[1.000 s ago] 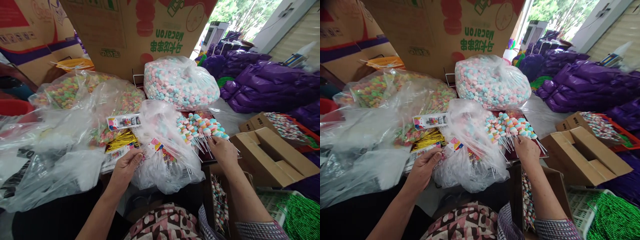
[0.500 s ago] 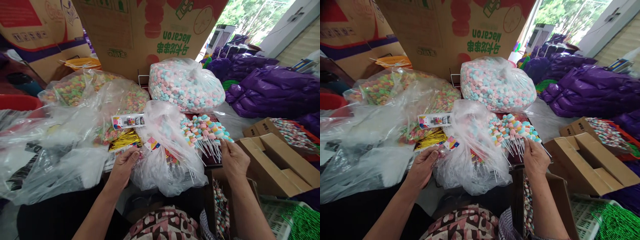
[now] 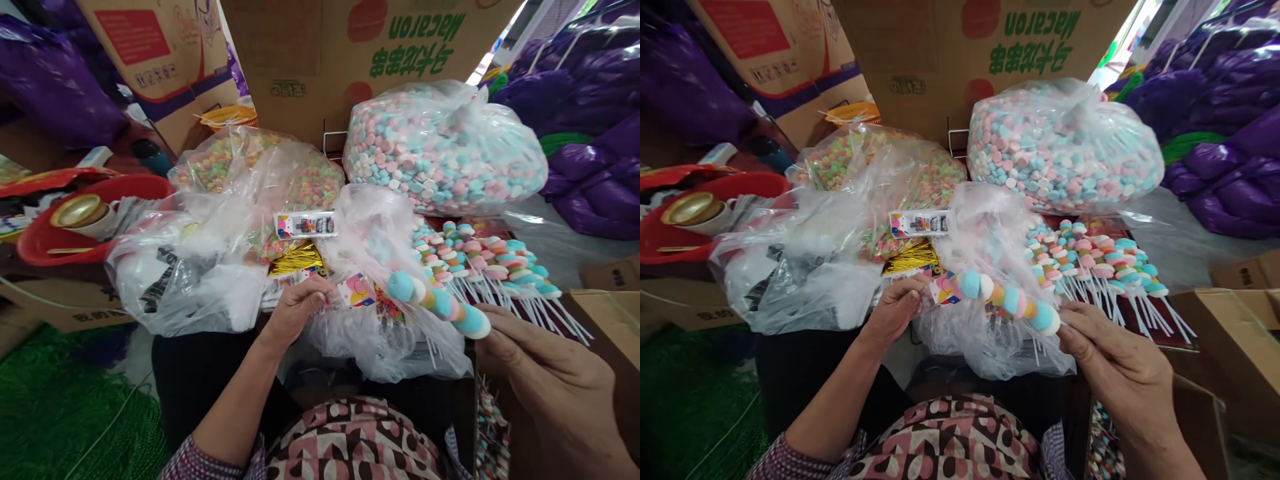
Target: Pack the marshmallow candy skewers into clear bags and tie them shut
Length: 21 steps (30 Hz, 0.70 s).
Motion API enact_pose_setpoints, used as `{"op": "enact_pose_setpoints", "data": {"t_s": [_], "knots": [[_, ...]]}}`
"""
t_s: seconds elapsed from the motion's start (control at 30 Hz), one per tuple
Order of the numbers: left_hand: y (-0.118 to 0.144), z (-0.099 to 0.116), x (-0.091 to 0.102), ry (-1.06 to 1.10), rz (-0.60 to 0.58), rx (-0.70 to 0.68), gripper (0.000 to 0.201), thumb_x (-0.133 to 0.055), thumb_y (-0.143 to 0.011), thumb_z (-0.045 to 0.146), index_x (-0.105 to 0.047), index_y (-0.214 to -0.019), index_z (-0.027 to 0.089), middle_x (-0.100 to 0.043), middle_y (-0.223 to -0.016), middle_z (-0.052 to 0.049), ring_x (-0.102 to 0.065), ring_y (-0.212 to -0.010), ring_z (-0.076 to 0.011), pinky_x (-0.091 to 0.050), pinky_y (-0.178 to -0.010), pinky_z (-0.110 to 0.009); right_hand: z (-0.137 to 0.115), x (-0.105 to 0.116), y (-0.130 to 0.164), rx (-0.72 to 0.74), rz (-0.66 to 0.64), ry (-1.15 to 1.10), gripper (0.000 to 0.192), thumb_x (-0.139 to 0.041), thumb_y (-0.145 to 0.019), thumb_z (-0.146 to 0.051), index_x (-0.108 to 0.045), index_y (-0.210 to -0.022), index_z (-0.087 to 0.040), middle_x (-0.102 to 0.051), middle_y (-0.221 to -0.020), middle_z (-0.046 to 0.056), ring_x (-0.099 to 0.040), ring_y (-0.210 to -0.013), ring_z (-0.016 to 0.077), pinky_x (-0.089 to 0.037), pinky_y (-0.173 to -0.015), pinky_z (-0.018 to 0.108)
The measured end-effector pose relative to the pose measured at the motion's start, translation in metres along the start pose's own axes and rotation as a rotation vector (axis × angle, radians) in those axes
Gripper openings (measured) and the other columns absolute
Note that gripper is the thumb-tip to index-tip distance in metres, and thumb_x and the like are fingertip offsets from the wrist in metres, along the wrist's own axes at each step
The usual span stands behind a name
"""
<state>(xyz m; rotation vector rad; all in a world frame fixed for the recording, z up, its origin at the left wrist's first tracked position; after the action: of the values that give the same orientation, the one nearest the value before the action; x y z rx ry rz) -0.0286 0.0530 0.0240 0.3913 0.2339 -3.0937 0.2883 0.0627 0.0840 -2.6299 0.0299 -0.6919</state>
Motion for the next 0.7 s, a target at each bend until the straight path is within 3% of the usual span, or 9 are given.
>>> {"op": "enact_pose_setpoints", "data": {"t_s": [0.1, 0.23, 0.33, 0.4, 0.5, 0.7], "knots": [[0.001, 0.002, 0.0, -0.037, -0.011, -0.004, 0.028, -0.072, -0.079, 0.05, -0.076, -0.078, 0.023, -0.069, -0.082, -0.005, -0.062, -0.087, -0.0195, -0.05, -0.084, -0.036, 0.004, -0.01, -0.006, 0.042, -0.112, -0.083, 0.019, -0.074, -0.079, -0.03, -0.081, -0.095, -0.036, -0.077, -0.078, 0.003, -0.074, -0.086, 0.0292, -0.061, -0.077, 0.043], [0.0, 0.005, 0.002, -0.084, -0.006, -0.03, 0.03, -0.072, -0.079, 0.053, -0.077, -0.078, 0.023, -0.071, -0.083, -0.006, -0.063, -0.092, -0.0216, -0.05, -0.091, -0.041, 0.009, -0.011, -0.009, -0.001, -0.133, -0.042, 0.016, -0.075, -0.078, -0.036, -0.082, -0.092, -0.034, -0.079, -0.087, 0.005, -0.074, -0.087, 0.0294, -0.06, -0.08, 0.044], [-0.001, 0.01, 0.004, -0.135, -0.053, -0.086, 0.025, -0.07, -0.082, 0.048, -0.078, -0.082, 0.024, -0.071, -0.087, -0.007, -0.063, -0.093, -0.0211, -0.049, -0.092, -0.04, 0.006, -0.007, -0.01, 0.034, -0.175, 0.037, 0.016, -0.073, -0.08, -0.043, -0.082, -0.089, -0.035, -0.079, -0.085, 0.005, -0.074, -0.09, 0.0294, -0.058, -0.091, 0.048], [-0.003, 0.015, 0.004, -0.212, -0.108, -0.127, 0.021, -0.068, -0.085, 0.043, -0.078, -0.085, 0.024, -0.071, -0.088, -0.006, -0.064, -0.093, -0.0206, -0.049, -0.091, -0.038, 0.002, -0.002, -0.012, 0.132, -0.193, 0.138, 0.018, -0.07, -0.083, -0.046, -0.082, -0.09, -0.035, -0.079, -0.082, 0.004, -0.074, -0.089, 0.0277, -0.055, -0.098, 0.049], [-0.005, 0.022, 0.002, -0.39, -0.177, -0.193, 0.019, -0.065, -0.088, 0.039, -0.078, -0.089, 0.024, -0.07, -0.087, -0.006, -0.063, -0.091, -0.0199, -0.047, -0.091, -0.038, -0.003, 0.004, -0.015, 0.288, -0.219, 0.248, 0.02, -0.065, -0.088, -0.046, -0.081, -0.093, -0.037, -0.079, -0.081, 0.004, -0.073, -0.087, 0.0256, -0.056, -0.096, 0.047], [-0.006, 0.032, -0.011, -0.678, -0.25, -0.276, 0.032, -0.056, -0.092, 0.048, -0.078, -0.085, 0.024, -0.071, -0.085, -0.007, -0.062, -0.088, -0.0206, -0.043, -0.095, -0.04, -0.001, -0.003, -0.016, 0.234, -0.323, 0.24, 0.028, -0.063, -0.087, -0.056, -0.082, -0.086, -0.034, -0.079, -0.08, 0.004, -0.073, -0.094, 0.027, -0.057, -0.096, 0.047]]}}
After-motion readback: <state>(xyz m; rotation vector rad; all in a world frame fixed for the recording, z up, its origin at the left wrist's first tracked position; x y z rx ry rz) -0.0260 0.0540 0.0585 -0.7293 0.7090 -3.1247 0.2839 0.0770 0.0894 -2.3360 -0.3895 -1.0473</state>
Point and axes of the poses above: each hand's wrist, its own y-axis away from the middle knuckle, its own x-axis out of the back of the hand, z = x × y, the point moved 5 cm from there along -y, towards the middle knuckle
